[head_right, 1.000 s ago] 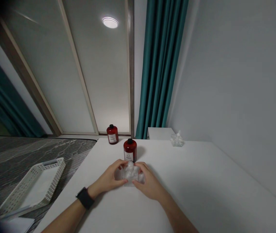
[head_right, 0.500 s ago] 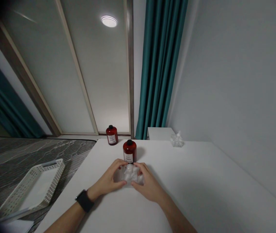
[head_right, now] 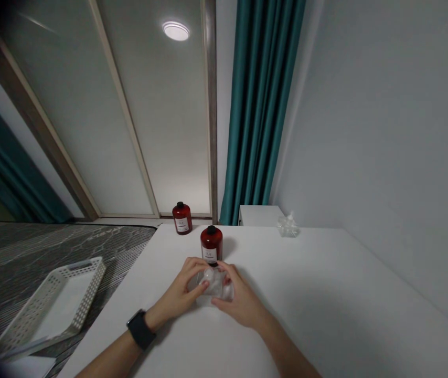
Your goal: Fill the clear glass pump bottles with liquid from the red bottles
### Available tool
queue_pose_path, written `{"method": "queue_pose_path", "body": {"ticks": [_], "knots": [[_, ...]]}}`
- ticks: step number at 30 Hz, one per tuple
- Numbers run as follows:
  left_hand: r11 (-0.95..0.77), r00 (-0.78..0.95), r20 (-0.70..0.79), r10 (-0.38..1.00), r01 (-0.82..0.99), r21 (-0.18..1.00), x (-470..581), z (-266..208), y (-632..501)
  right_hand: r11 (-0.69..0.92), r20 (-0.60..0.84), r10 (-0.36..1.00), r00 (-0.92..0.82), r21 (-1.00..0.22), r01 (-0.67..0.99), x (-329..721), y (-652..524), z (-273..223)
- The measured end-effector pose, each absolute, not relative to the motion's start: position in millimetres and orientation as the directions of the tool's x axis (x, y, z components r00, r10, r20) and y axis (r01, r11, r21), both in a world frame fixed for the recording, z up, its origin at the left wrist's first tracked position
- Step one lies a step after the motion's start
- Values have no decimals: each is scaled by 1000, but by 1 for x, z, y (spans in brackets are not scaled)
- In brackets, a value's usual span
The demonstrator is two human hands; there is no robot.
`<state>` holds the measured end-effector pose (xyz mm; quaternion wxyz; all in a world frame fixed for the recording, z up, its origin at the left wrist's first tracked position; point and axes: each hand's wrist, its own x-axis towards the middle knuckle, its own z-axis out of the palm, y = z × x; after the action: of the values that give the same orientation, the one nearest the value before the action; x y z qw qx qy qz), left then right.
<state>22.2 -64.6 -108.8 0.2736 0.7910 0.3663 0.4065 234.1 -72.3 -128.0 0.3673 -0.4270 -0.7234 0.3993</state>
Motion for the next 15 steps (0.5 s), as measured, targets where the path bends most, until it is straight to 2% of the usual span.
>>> {"method": "queue_pose_path", "body": {"ticks": [15], "knots": [[-549, 375, 431, 821, 310, 776, 25, -107, -69, 368, 244, 892, -380, -880, 300, 235, -73, -128]]}}
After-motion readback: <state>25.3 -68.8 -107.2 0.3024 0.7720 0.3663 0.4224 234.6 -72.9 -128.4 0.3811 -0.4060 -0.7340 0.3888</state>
